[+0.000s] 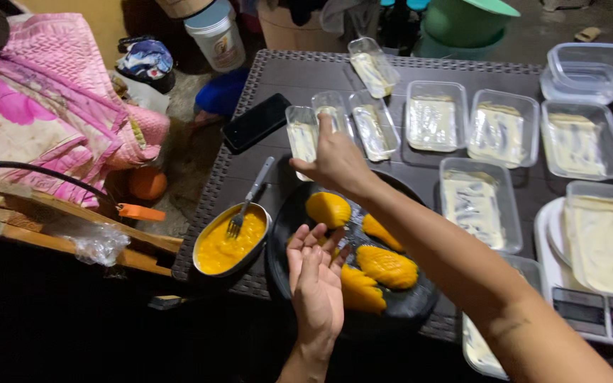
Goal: The person scoops a thick white batter from a large metal bowl into small clear plastic containers using a spoon, then places the filled containers on a table. The person repeats this process multiple times.
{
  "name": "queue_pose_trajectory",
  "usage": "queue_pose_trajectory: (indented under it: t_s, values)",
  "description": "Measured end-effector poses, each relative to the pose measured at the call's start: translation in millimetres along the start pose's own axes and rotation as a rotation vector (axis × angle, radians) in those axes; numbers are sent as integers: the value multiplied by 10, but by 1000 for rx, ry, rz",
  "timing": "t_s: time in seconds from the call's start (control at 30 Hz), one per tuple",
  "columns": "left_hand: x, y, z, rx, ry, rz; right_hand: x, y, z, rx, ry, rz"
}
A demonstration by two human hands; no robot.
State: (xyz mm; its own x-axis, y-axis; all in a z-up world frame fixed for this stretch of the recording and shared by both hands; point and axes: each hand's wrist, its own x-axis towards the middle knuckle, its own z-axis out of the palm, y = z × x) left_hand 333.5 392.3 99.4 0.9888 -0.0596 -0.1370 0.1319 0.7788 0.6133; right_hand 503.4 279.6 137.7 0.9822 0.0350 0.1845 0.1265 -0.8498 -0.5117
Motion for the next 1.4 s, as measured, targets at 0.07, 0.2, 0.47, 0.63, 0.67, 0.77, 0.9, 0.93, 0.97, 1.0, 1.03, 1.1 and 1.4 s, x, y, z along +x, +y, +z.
queue_pose_trajectory:
  t_s: [0.07,0.2,0.47,0.63,0.67,0.77,0.9,0.93,0.97,1.0,1.03,1.1,1.4]
  values:
    - [44,10,-61,-20,-1,-5,189,-6,280,-27,32,11]
    - [99,-45,-115,-38,20,-32,338,15,602,-70,94,64]
    - [-20,-46,-49,-61,23,-31,49,-242,-54,-217,-119,130]
    - [-246,-282,62,-37,-81,-191,-708,-196,-934,-291,-67,21]
    - [-289,-377,95,-67,-168,-257,-911,-152,-1084,-298,-42,69]
    - [-494,-704,348,-90,-317,-527,-1595,40,-1578,-226,91,-60]
    - [-837,-1145,639,74,-653,-743,-2790,413,-1977,69,200,308]
    - [-925,-1242,674,110,-706,-857,-3123,505,-2011,97,266,365]
    - [-1004,-1333,714,150,-761,-970,-3456,592,-2036,124,335,420]
    - [-1091,-1421,802,191,-807,-1079,-3771,667,-2088,117,384,544]
    - [-1190,-1532,899,217,-882,-1138,-4096,741,-2131,112,434,667]
    - [-1433,-1783,983,279,-1022,-1243,-4806,937,-2086,159,542,886]
    - [-2728,-3604,694,696,-1259,-1491,-7641,1805,-1232,52,735,1538]
